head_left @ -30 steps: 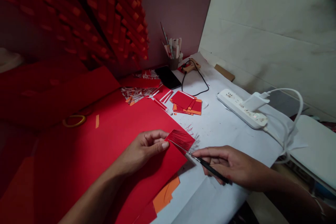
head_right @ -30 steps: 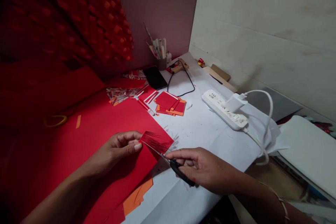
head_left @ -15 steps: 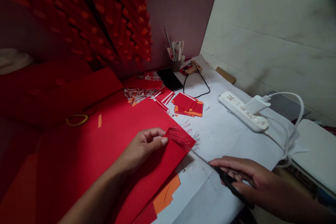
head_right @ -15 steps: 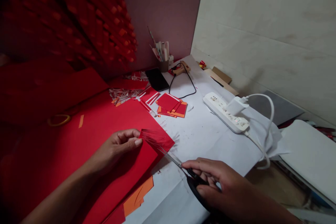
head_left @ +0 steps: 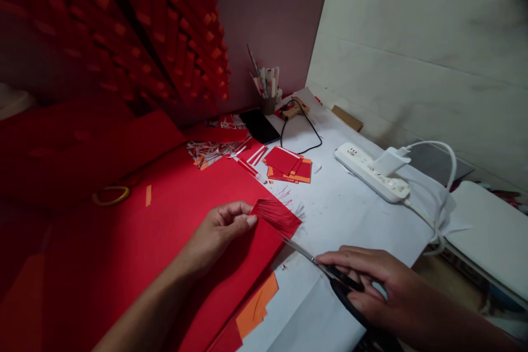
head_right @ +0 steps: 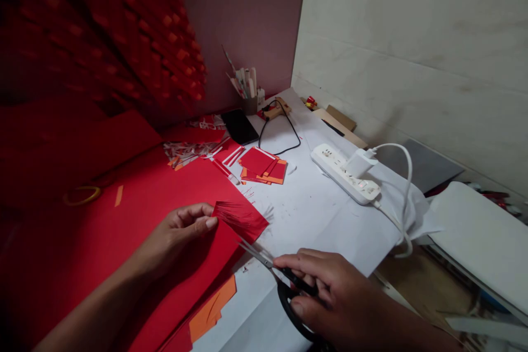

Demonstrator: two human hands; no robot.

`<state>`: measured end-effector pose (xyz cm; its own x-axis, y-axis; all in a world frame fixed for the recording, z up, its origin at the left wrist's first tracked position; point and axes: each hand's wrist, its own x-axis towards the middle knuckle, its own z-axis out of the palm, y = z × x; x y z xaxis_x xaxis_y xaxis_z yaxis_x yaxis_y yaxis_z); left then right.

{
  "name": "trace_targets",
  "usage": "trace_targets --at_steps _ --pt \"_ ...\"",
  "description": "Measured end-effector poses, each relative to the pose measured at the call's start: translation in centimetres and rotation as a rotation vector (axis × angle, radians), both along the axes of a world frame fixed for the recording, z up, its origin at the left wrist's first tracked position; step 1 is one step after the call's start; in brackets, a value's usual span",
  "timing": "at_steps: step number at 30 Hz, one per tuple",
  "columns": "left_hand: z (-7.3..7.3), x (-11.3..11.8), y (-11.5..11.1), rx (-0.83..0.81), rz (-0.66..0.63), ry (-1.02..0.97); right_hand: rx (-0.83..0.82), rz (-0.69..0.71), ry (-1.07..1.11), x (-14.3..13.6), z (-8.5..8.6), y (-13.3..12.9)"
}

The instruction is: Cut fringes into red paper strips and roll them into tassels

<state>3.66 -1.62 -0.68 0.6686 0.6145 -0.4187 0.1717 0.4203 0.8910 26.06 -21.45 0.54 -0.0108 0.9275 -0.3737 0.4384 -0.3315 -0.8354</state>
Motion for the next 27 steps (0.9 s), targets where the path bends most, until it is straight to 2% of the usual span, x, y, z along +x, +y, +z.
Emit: trace_targets --at_steps 16,27 --pt "-0.3 -0.3 0.2 -0.014 -0.007 0.000 0.018 -0.011 0.071 -0.9 0.0 1.8" --pt "-0.3 -0.2 0.2 -0.017 -0.010 -0.013 0.048 -0.022 0.108 -0.9 -0.4 1.5"
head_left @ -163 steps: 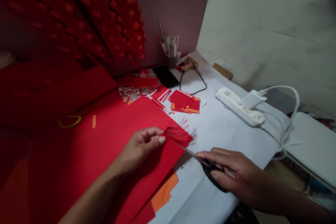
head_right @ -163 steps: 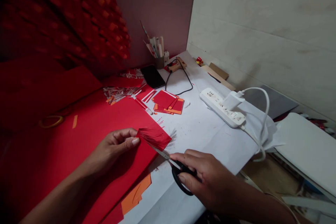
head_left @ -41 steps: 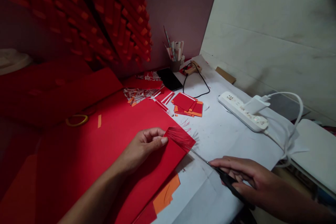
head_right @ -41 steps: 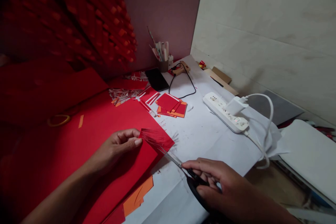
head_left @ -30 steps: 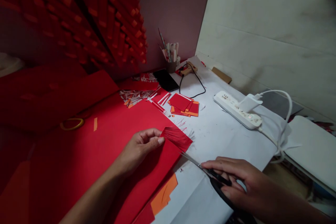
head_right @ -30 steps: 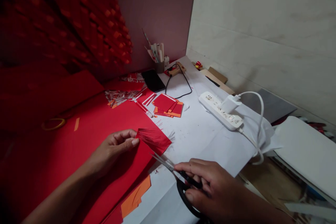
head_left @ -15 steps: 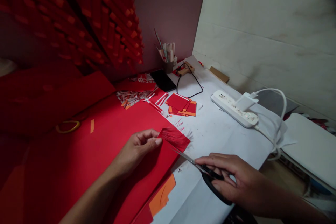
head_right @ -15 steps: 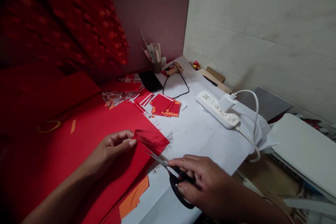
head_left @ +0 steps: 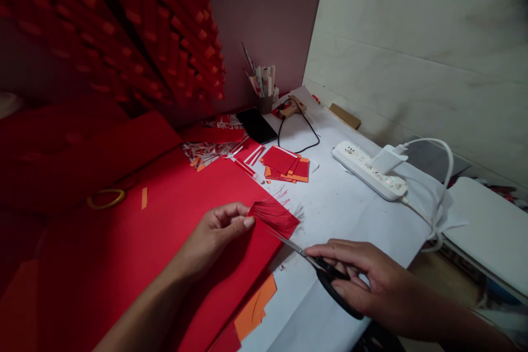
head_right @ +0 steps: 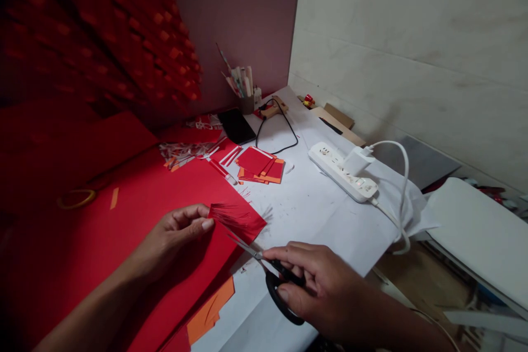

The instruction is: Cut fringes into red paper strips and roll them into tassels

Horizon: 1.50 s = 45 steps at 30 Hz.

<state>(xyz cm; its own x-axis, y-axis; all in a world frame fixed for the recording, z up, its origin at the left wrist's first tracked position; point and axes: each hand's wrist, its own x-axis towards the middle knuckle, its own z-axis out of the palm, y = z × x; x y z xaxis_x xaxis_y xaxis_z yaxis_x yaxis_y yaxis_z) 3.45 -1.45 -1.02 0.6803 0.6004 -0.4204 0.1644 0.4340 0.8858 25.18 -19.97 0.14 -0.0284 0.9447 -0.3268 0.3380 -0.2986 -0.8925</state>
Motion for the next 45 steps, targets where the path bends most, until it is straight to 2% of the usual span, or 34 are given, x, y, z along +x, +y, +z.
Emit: trace_targets --at_steps 8,17,27,38,45 --pt "0.2 0.1 -0.2 -0.006 0.014 0.026 0.008 -0.025 0.035 -0.1 0.3 0.2" --pt "-0.1 0.0 -0.1 0.007 0.011 0.018 0.014 -0.017 -0.027 -0.2 0.1 0.3" --pt "0.0 0.0 -0.1 -0.014 -0.030 0.027 0.017 -0.008 -0.028 0.0 0.2 0.2" --pt "-0.4 -0.2 0.0 0.047 -0.083 0.025 0.022 0.006 -0.029 -0.5 0.3 1.2" --pt "-0.5 -0.2 0.1 0.042 -0.083 0.036 0.026 0.000 -0.028 -0.5 -0.4 1.0"
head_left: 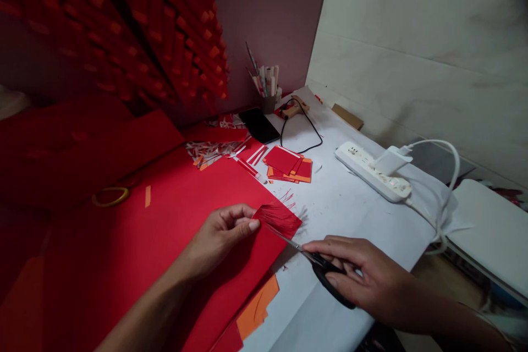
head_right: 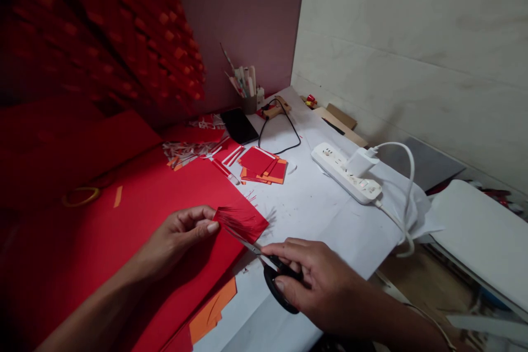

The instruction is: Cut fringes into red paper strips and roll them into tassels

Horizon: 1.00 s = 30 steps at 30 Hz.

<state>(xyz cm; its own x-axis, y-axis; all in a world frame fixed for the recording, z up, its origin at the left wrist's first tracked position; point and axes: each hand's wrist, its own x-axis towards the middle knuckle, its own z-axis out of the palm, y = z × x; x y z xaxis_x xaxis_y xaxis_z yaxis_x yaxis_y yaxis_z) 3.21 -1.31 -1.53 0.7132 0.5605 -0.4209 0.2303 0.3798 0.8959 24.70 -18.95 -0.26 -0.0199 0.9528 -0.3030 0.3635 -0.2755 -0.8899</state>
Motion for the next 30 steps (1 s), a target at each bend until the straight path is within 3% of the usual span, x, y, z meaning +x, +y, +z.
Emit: trace_targets --at_steps 30 --pt "0.16 0.20 -0.22 -0.034 0.010 -0.044 0.012 0.001 -0.017 -0.08 -0.14 0.46"
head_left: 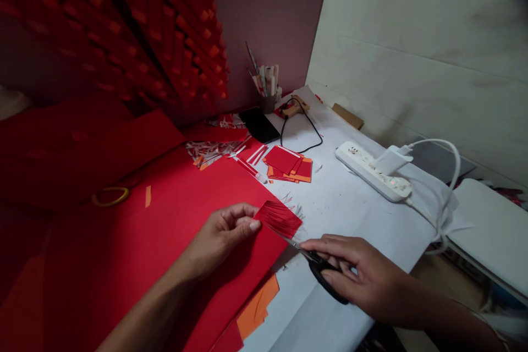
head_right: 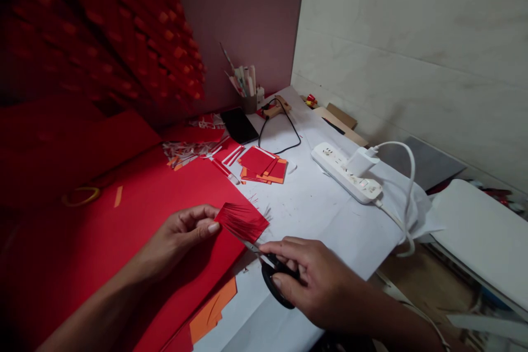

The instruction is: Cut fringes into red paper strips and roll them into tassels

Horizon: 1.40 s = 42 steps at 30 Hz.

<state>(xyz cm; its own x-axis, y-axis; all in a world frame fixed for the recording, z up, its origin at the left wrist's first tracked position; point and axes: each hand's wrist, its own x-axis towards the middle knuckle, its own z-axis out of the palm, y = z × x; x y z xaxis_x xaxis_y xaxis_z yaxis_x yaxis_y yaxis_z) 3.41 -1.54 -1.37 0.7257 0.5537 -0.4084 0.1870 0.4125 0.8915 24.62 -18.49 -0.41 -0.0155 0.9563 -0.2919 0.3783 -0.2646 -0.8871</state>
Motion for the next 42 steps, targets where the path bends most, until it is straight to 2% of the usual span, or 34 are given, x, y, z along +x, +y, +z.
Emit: trace_targets --at_steps 5,18,42 --pt "0.0 -0.1 0.0 -0.048 -0.015 -0.047 0.024 0.020 0.019 -0.1 0.1 0.5" --pt "0.9 0.4 -0.2 -0.035 -0.012 -0.013 0.044 0.043 0.025 0.0 -0.1 0.7" --pt "1.1 0.4 -0.3 -0.045 -0.025 -0.012 0.078 0.034 0.056 -0.4 0.1 1.2"
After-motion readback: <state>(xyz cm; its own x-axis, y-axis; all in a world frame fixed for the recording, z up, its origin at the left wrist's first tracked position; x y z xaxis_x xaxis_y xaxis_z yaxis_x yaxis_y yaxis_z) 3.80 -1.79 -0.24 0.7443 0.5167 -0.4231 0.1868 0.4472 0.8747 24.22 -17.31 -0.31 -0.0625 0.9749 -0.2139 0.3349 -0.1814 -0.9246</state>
